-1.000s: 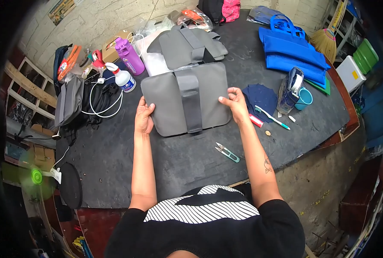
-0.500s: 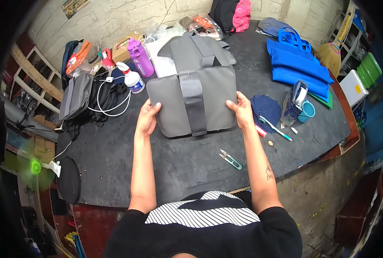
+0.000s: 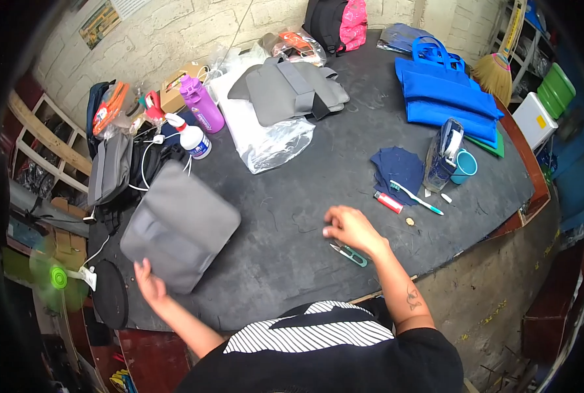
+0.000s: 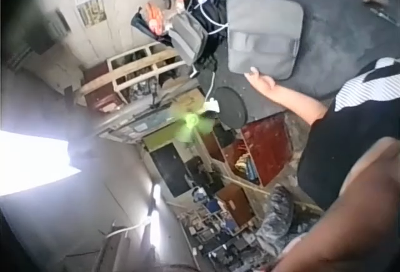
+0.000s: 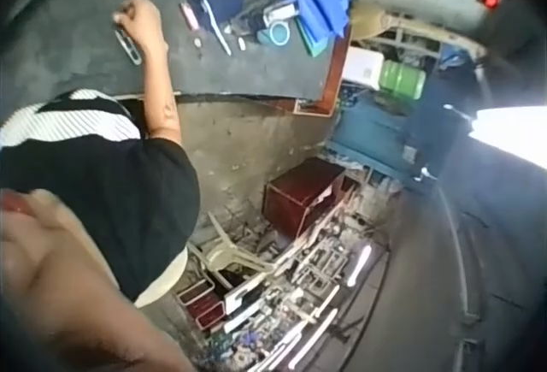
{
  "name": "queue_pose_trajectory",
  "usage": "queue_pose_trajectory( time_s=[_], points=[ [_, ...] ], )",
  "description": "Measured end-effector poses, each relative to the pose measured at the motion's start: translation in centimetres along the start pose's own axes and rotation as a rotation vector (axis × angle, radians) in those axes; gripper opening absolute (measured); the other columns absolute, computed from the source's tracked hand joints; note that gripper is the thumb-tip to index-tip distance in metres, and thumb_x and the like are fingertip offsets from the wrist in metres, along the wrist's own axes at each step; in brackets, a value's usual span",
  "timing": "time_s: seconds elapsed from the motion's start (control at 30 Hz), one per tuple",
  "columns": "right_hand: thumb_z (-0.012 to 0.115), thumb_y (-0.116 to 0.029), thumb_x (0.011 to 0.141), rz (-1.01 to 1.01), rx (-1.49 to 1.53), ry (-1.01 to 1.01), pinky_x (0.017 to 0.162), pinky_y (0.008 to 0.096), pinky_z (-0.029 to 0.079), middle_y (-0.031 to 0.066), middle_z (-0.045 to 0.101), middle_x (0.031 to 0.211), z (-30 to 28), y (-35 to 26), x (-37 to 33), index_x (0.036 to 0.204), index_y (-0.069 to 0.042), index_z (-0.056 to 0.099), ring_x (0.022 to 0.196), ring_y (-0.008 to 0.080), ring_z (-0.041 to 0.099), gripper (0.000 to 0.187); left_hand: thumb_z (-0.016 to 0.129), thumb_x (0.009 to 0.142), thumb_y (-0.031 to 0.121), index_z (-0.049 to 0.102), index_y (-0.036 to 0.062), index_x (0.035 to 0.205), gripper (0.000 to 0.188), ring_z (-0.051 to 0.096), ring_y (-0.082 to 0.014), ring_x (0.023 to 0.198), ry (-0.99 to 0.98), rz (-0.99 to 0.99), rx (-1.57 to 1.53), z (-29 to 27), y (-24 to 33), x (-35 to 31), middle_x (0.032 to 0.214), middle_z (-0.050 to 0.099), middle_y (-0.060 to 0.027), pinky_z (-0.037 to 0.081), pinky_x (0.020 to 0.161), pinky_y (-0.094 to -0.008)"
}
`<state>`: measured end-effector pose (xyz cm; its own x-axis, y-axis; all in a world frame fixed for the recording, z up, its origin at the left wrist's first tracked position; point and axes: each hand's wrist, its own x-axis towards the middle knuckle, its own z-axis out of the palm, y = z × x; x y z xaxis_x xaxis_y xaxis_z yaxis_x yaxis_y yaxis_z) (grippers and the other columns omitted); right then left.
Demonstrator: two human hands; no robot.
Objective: Trimming excess material and assembling components of a grey fabric pouch using a utility knife and scissors.
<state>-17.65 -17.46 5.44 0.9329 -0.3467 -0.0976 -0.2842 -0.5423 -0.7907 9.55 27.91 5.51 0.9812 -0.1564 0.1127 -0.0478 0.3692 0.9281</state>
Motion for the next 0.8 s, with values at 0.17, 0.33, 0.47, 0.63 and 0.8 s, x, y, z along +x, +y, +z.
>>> queue_pose_trajectory(
  time_s=[0.17,0.33,0.47,0.63,0.8],
  points=[
    [0.084,-0.025,0.060,0.082,-0.397,-0.208,0.087,0.0424,0.040,0.0097,0.057,0.097,0.2,-0.2,-2.9,0.100,-0.009,0.054,0.101,0.0308,0.053,0.052,0.070,0.085,0.022,0.032,0.0050,0.143,0.072,0.043,-0.0301,0.124,0.893,0.050,0.792,-5.9,2.7,-2.4,0.139,0.040,-0.0209,0.034,0.105,-0.0428],
    [0.077,-0.017,0.069,0.042,-0.269,-0.051,0.085,0.0397,0.041,0.0087,0.058,0.095,1.2,1.4,-2.2,0.098,-0.008,0.057,0.097,0.0298,0.054,0.036,0.064,0.087,0.005,0.050,-0.0001,0.125,0.041,0.055,-0.0231,0.107,0.801,0.648,0.664,3.5,3.0,1.1,0.117,0.057,-0.0161,0.046,0.093,-0.0341],
    [0.068,-0.011,0.077,-0.102,-0.379,0.530,0.075,0.0395,0.041,0.0094,0.056,0.086,2.7,4.2,-1.3,0.087,-0.006,0.060,0.082,0.0286,0.054,0.014,0.061,0.088,0.008,0.053,0.0026,0.123,0.035,0.056,-0.0198,0.107,0.252,0.425,0.364,17.7,-1.8,6.8,0.115,0.059,-0.0131,0.047,0.091,-0.0320],
    [0.062,-0.005,0.081,-0.184,-0.210,0.798,0.069,0.0390,0.041,0.0103,0.058,0.083,4.0,5.6,-0.5,0.086,-0.003,0.058,0.076,0.0295,0.056,0.006,0.063,0.087,0.010,0.058,0.0027,0.119,0.033,0.060,-0.0168,0.097,-0.348,-0.059,0.096,30.0,-12.6,14.9,0.107,0.062,-0.0082,0.050,0.081,-0.0298],
    [0.059,-0.003,0.085,-0.194,-0.243,0.759,0.068,0.0394,0.042,0.0117,0.060,0.087,3.5,5.2,-1.2,0.089,-0.002,0.058,0.075,0.0312,0.058,0.004,0.068,0.080,0.011,0.068,0.0068,0.111,0.031,0.062,-0.0195,0.096,-0.466,0.182,0.557,37.2,-22.3,20.4,0.104,0.068,-0.0091,0.049,0.085,-0.0323]
  ],
)
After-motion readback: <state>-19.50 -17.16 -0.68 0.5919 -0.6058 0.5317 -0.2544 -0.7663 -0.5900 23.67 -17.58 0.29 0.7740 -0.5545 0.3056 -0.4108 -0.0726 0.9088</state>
